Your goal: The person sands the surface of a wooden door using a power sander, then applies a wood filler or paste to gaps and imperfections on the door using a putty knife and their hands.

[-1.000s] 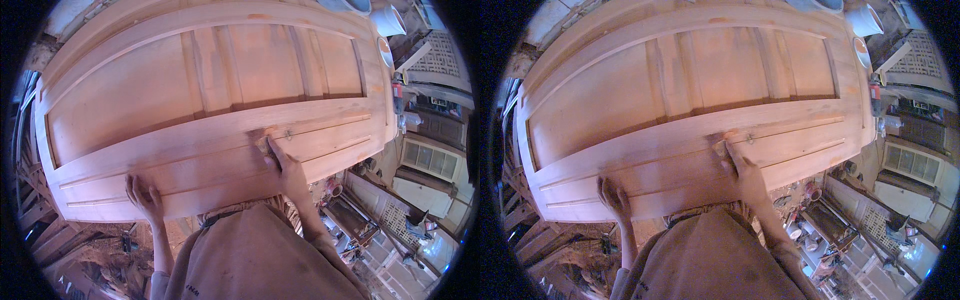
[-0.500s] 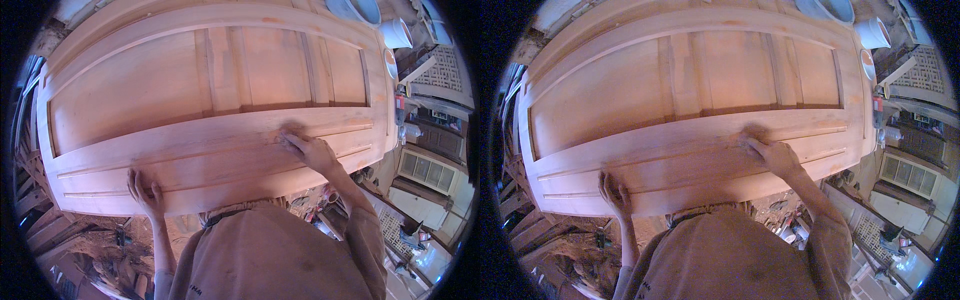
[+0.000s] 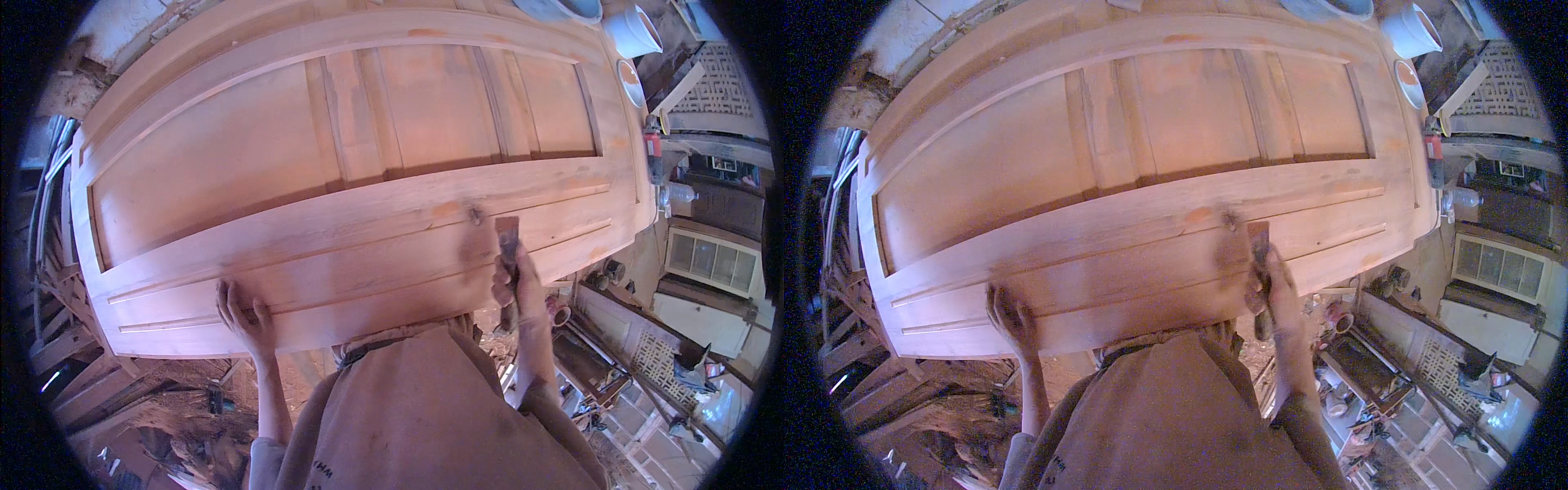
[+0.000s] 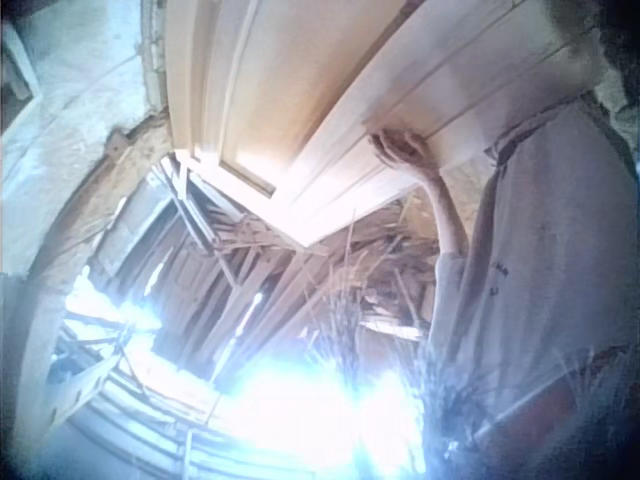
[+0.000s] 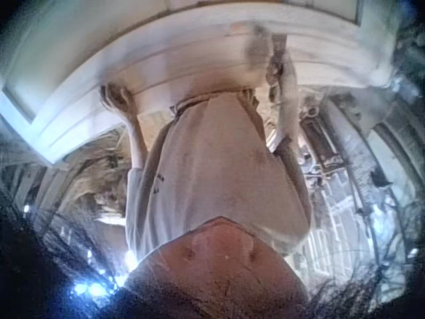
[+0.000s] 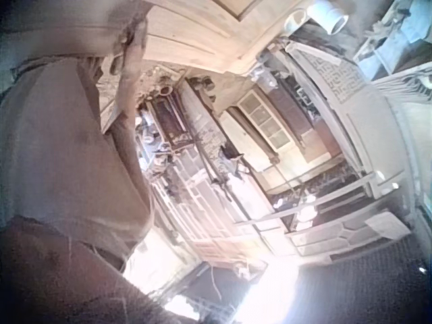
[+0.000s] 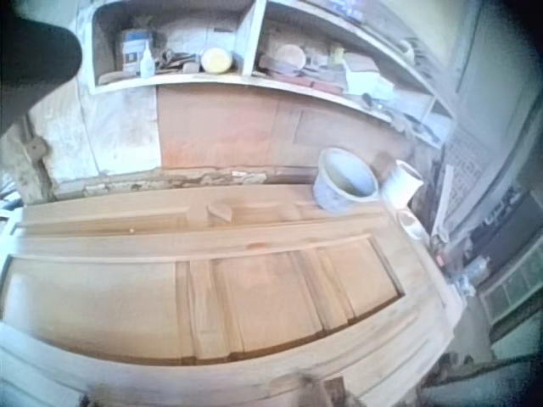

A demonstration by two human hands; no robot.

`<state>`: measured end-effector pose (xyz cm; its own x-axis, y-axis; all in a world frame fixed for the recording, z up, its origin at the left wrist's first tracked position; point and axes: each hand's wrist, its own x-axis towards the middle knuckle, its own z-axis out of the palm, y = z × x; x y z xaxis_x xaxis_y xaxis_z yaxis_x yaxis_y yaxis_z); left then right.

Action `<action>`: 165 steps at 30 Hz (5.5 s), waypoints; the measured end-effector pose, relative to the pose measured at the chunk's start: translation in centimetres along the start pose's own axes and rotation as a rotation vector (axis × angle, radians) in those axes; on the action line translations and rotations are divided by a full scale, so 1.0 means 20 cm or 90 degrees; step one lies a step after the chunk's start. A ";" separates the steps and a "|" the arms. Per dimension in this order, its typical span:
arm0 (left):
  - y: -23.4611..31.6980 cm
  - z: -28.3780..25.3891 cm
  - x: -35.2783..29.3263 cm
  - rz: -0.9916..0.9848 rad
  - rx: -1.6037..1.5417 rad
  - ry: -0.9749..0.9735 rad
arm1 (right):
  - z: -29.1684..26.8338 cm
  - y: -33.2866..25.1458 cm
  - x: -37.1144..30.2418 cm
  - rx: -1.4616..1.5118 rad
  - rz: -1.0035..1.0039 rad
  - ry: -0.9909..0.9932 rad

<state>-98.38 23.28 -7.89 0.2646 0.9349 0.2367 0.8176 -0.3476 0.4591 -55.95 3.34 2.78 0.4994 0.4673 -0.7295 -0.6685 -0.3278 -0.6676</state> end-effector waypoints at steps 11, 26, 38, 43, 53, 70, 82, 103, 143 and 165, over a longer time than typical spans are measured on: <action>0.03 -0.01 -0.01 0.025 -0.012 0.014 | -0.02 0.36 -0.14 -0.231 -0.292 0.009; -0.01 0.02 -0.03 0.032 -0.027 0.013 | -0.07 0.15 0.13 -0.756 -0.550 0.180; 0.00 0.01 -0.02 0.019 -0.003 -0.006 | 0.06 0.17 0.31 -0.853 -0.484 0.224; 0.02 0.00 -0.02 0.009 -0.035 -0.006 | 0.02 0.14 0.31 -0.862 -0.469 0.182; 0.03 0.01 0.01 0.002 -0.007 -0.020 | 0.15 0.23 0.24 -0.786 -0.518 0.190; 0.03 0.01 0.00 0.018 -0.004 -0.003 | 0.02 -0.47 0.32 -1.205 -0.444 -0.175; -0.01 0.00 -0.01 -0.004 0.012 0.011 | 0.03 -0.63 0.40 -1.393 -0.312 -0.260; -0.03 0.03 -0.07 0.056 -0.006 0.071 | -0.90 0.48 -0.35 0.302 -0.203 -0.058; 2.42 1.01 -0.63 0.388 -0.005 -0.184 | -2.28 0.89 0.34 0.024 -0.302 0.243; 2.48 1.01 -0.74 0.324 0.044 0.060 | -2.42 -0.77 0.49 -1.028 -0.407 -0.346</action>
<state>-51.41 -6.28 -5.85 0.5928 0.6376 0.4920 0.6307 -0.7474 0.2087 -14.20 -26.77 -1.23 0.0003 0.9036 -0.4284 0.8275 -0.2407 -0.5072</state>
